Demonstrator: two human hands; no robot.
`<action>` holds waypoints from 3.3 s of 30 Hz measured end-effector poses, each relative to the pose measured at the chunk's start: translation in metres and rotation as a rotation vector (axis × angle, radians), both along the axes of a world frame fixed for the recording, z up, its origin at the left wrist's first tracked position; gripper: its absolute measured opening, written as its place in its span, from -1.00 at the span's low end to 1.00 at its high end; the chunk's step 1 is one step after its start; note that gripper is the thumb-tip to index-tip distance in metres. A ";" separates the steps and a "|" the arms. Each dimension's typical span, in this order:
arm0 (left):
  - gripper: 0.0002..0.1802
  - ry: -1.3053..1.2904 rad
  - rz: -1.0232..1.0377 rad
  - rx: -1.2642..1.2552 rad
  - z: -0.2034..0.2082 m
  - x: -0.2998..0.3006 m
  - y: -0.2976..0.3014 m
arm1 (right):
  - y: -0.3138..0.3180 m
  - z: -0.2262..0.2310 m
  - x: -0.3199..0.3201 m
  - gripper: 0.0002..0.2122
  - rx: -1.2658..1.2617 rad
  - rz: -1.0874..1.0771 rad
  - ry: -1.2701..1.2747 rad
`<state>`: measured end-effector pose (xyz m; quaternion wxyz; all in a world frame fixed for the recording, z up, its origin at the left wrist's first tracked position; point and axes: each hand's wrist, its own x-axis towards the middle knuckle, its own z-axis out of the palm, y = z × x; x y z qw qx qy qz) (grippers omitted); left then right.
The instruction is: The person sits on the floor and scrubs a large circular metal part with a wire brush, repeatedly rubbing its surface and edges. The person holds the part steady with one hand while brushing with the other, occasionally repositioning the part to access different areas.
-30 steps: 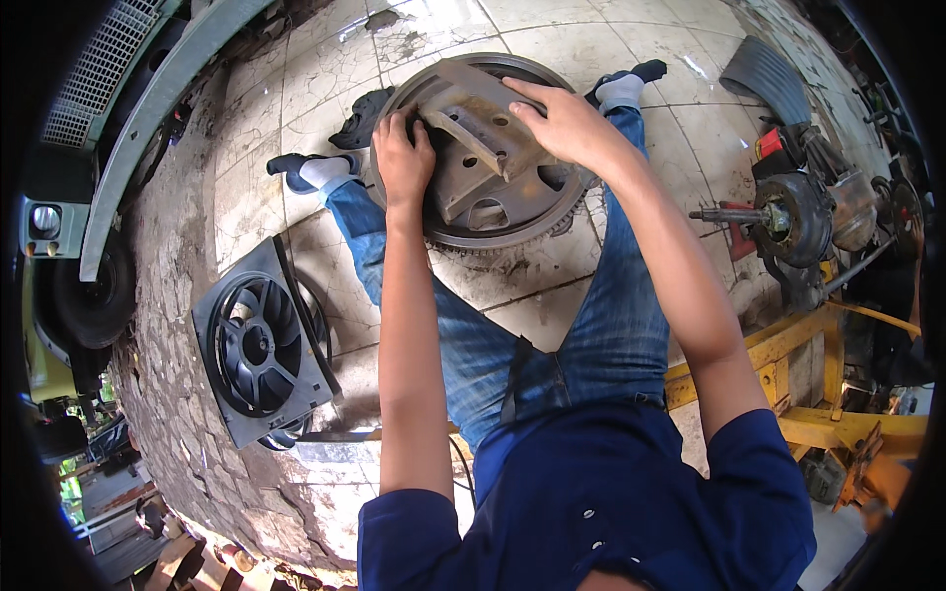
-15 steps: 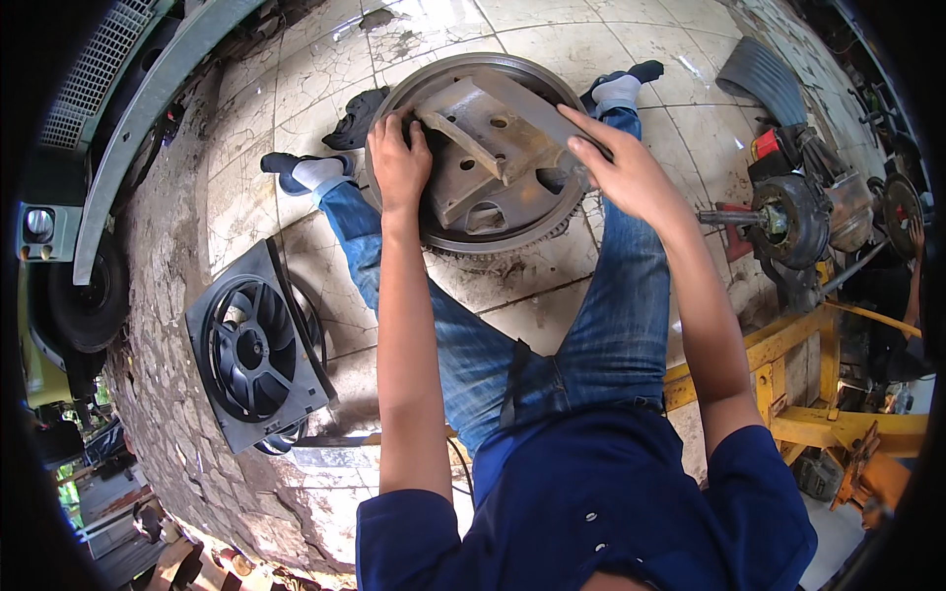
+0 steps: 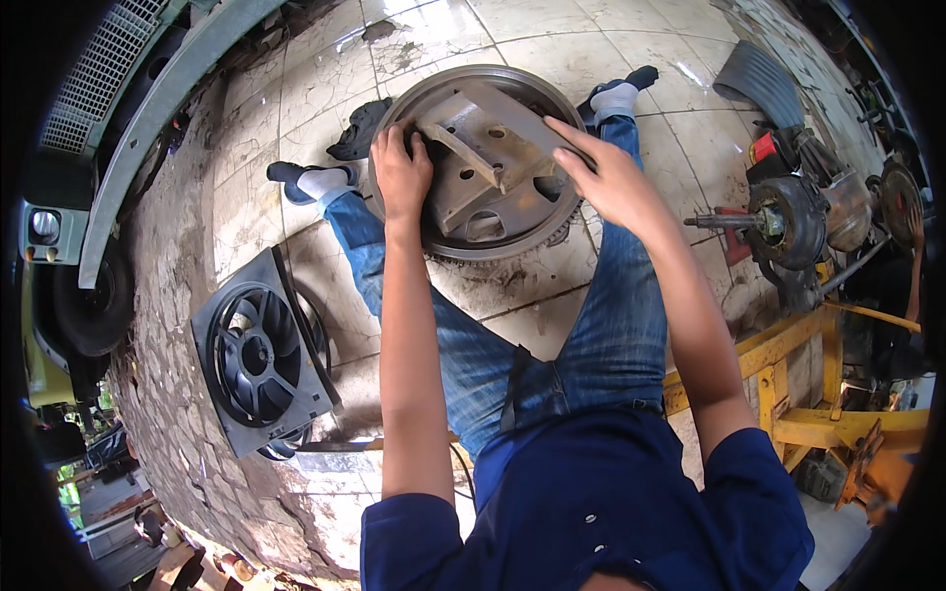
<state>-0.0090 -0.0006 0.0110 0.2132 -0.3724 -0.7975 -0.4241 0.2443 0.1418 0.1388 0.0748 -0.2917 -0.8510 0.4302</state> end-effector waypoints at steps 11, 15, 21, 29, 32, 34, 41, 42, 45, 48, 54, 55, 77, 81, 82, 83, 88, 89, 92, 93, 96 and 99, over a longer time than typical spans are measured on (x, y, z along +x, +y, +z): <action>-0.71 -0.016 -0.007 -0.009 0.003 0.002 -0.003 | -0.009 0.001 0.014 -0.57 -0.120 -0.033 0.032; -0.71 0.015 -0.032 -0.001 0.004 -0.001 0.003 | 0.007 -0.016 -0.036 -0.58 0.101 0.035 0.072; -0.70 0.043 -0.040 0.019 0.004 -0.001 0.002 | -0.011 0.001 -0.051 -0.57 0.127 0.039 -0.053; -0.72 0.041 -0.025 0.005 0.000 -0.001 -0.003 | -0.037 -0.011 0.025 -0.59 0.090 0.002 0.114; -0.68 -0.043 -0.013 -0.048 0.002 0.001 -0.004 | -0.033 -0.012 0.021 -0.60 0.125 0.010 0.132; -0.68 -0.041 -0.004 -0.052 0.002 -0.001 -0.005 | -0.030 -0.004 0.004 -0.59 0.090 0.022 0.066; -0.69 0.005 -0.047 0.007 0.009 0.003 0.004 | -0.021 0.008 -0.047 -0.57 0.072 0.011 -0.058; -0.70 0.015 -0.051 0.012 0.007 0.002 0.002 | -0.023 0.010 -0.043 -0.58 0.082 0.018 -0.061; -0.70 0.022 -0.038 -0.004 0.004 -0.001 -0.002 | -0.028 0.005 -0.016 -0.59 0.083 0.019 0.026; -0.71 0.009 -0.032 -0.004 0.003 0.002 -0.002 | -0.032 -0.007 0.022 -0.59 0.071 0.004 0.137; -0.72 0.012 -0.023 0.000 0.001 0.001 -0.003 | -0.036 -0.002 0.035 -0.59 -0.001 -0.018 0.095; -0.72 0.021 -0.020 0.000 0.001 0.000 -0.003 | -0.034 -0.001 0.029 -0.59 0.028 -0.006 0.109; -0.68 -0.019 -0.002 -0.023 -0.001 -0.001 -0.003 | -0.002 0.030 0.031 -0.58 -0.299 0.043 -0.013; -0.68 -0.018 -0.005 -0.014 0.001 0.000 0.001 | 0.009 0.020 0.003 -0.58 -0.397 0.047 0.004; -0.68 -0.032 -0.006 -0.015 0.002 0.001 0.001 | 0.010 0.020 0.000 -0.58 -0.388 0.043 0.008; -0.68 -0.020 -0.013 -0.010 0.003 0.001 0.003 | 0.010 0.020 -0.001 -0.57 -0.379 0.039 0.013; -0.68 0.029 0.001 -0.008 -0.004 -0.005 -0.003 | 0.006 0.023 0.027 -0.58 -0.418 -0.019 -0.018; -0.68 0.025 0.004 -0.005 -0.006 -0.005 -0.003 | 0.008 0.022 0.033 -0.58 -0.442 -0.032 -0.011; -0.68 0.009 0.017 -0.002 -0.004 -0.002 -0.001 | 0.021 0.017 0.045 -0.57 -0.495 -0.061 -0.021; -0.69 -0.003 0.012 -0.005 -0.002 -0.001 0.000 | 0.022 0.017 0.042 -0.57 -0.481 -0.063 -0.020; -0.70 -0.032 0.005 -0.009 0.001 0.001 0.000 | 0.021 0.020 0.023 -0.56 -0.438 -0.054 -0.030; -0.68 -0.027 -0.003 0.008 0.001 0.001 0.001 | 0.017 0.024 0.002 -0.54 -0.396 -0.016 -0.056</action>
